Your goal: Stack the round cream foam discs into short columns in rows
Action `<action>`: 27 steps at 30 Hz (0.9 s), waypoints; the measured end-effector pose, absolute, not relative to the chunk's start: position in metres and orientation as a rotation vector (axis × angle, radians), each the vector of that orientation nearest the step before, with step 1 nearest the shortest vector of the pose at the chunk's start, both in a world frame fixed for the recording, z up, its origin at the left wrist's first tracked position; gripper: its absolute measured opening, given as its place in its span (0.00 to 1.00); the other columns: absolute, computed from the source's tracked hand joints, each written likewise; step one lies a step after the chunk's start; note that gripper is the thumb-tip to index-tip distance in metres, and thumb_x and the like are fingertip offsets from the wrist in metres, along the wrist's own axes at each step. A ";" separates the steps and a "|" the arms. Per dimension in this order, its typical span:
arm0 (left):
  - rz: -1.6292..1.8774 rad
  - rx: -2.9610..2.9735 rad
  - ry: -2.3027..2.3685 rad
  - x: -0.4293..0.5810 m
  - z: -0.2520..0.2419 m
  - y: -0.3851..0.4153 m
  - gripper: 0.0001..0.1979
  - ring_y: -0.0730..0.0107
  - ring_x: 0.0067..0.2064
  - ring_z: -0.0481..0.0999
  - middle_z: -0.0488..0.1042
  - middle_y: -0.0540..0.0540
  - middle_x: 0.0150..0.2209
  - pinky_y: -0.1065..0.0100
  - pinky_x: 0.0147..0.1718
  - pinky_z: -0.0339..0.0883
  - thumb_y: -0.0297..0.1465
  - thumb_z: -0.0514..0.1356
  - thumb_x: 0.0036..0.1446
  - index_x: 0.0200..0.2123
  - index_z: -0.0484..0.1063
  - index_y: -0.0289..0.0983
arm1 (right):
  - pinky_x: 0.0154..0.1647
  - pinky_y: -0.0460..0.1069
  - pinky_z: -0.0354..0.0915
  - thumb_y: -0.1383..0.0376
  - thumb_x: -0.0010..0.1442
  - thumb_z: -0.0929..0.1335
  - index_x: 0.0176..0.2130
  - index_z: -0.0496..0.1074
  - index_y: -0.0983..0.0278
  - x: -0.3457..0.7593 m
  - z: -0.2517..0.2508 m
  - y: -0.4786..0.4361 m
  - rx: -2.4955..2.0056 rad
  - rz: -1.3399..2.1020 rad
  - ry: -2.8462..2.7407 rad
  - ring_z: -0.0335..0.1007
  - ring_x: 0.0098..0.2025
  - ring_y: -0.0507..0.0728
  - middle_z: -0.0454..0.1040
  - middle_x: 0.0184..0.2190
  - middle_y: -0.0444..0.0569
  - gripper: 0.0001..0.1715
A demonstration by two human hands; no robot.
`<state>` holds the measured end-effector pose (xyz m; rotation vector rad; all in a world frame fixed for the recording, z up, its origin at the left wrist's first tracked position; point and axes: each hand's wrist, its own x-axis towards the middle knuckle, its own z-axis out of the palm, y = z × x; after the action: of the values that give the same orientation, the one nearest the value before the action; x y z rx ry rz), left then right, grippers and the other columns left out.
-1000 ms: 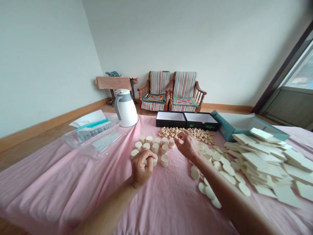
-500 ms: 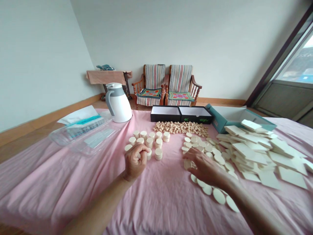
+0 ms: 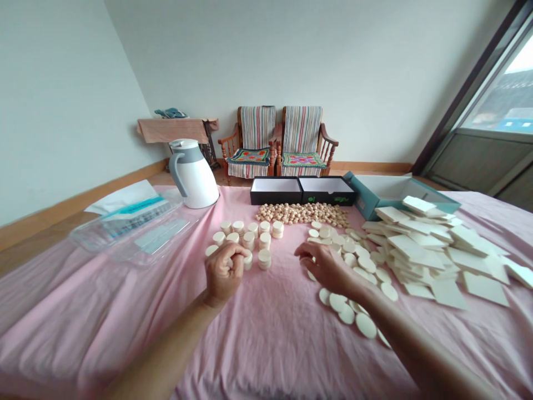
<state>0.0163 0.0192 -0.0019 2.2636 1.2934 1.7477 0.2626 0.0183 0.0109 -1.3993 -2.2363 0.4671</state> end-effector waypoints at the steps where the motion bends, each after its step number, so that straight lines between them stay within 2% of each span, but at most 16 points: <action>1: 1.744 2.265 1.300 0.016 -0.002 0.019 0.10 0.74 0.27 0.69 0.70 0.51 0.22 0.72 0.29 0.63 0.19 0.51 0.50 0.22 0.67 0.36 | 0.35 0.45 0.58 0.74 0.53 0.62 0.39 0.73 0.65 0.257 0.012 0.026 -1.411 0.493 -2.238 0.68 0.34 0.52 0.75 0.33 0.48 0.16; 5: 1.734 2.262 1.314 0.015 -0.002 0.019 0.11 0.74 0.27 0.69 0.70 0.51 0.23 0.72 0.29 0.63 0.19 0.51 0.50 0.22 0.67 0.36 | 0.35 0.44 0.60 0.76 0.50 0.62 0.38 0.74 0.64 0.240 0.012 0.055 -1.354 0.562 -2.299 0.69 0.34 0.51 0.76 0.34 0.47 0.18; 9: 1.749 2.250 1.317 0.015 -0.001 0.019 0.11 0.74 0.27 0.69 0.70 0.51 0.22 0.72 0.28 0.62 0.19 0.51 0.50 0.22 0.67 0.36 | 0.39 0.45 0.60 0.77 0.50 0.62 0.39 0.73 0.65 0.238 0.006 0.067 -1.416 0.346 -2.237 0.69 0.38 0.53 0.75 0.37 0.50 0.18; 13: 1.755 2.268 1.290 0.016 0.002 0.017 0.11 0.75 0.26 0.68 0.69 0.51 0.22 0.72 0.28 0.61 0.19 0.51 0.51 0.22 0.67 0.36 | 0.38 0.47 0.59 0.70 0.53 0.65 0.38 0.72 0.65 0.239 0.001 0.059 -1.556 0.229 -2.303 0.68 0.37 0.55 0.74 0.35 0.52 0.11; 19: 1.743 2.272 1.267 0.018 0.004 0.014 0.10 0.75 0.26 0.69 0.70 0.51 0.22 0.72 0.28 0.62 0.19 0.51 0.51 0.23 0.67 0.36 | 0.38 0.50 0.58 0.61 0.56 0.65 0.39 0.71 0.65 0.227 0.000 0.047 -1.711 0.085 -2.363 0.68 0.38 0.59 0.73 0.36 0.55 0.12; 24: 1.733 2.275 1.274 0.019 0.005 0.014 0.11 0.74 0.26 0.69 0.69 0.51 0.22 0.72 0.27 0.62 0.19 0.51 0.51 0.22 0.67 0.36 | 0.36 0.47 0.58 0.67 0.57 0.63 0.37 0.72 0.65 0.220 -0.007 0.054 -1.620 0.153 -2.340 0.67 0.36 0.56 0.71 0.36 0.54 0.10; 27: 1.723 2.272 1.279 0.019 0.004 0.014 0.11 0.74 0.26 0.69 0.68 0.51 0.22 0.72 0.27 0.62 0.19 0.51 0.51 0.22 0.67 0.36 | 0.37 0.46 0.58 0.75 0.54 0.61 0.44 0.71 0.66 0.217 -0.015 0.060 -1.462 0.253 -2.306 0.68 0.38 0.54 0.72 0.38 0.53 0.18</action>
<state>0.0187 0.0144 0.0036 2.2720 1.2788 1.7234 0.2175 0.0596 -0.0149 -1.4616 -2.3061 0.2532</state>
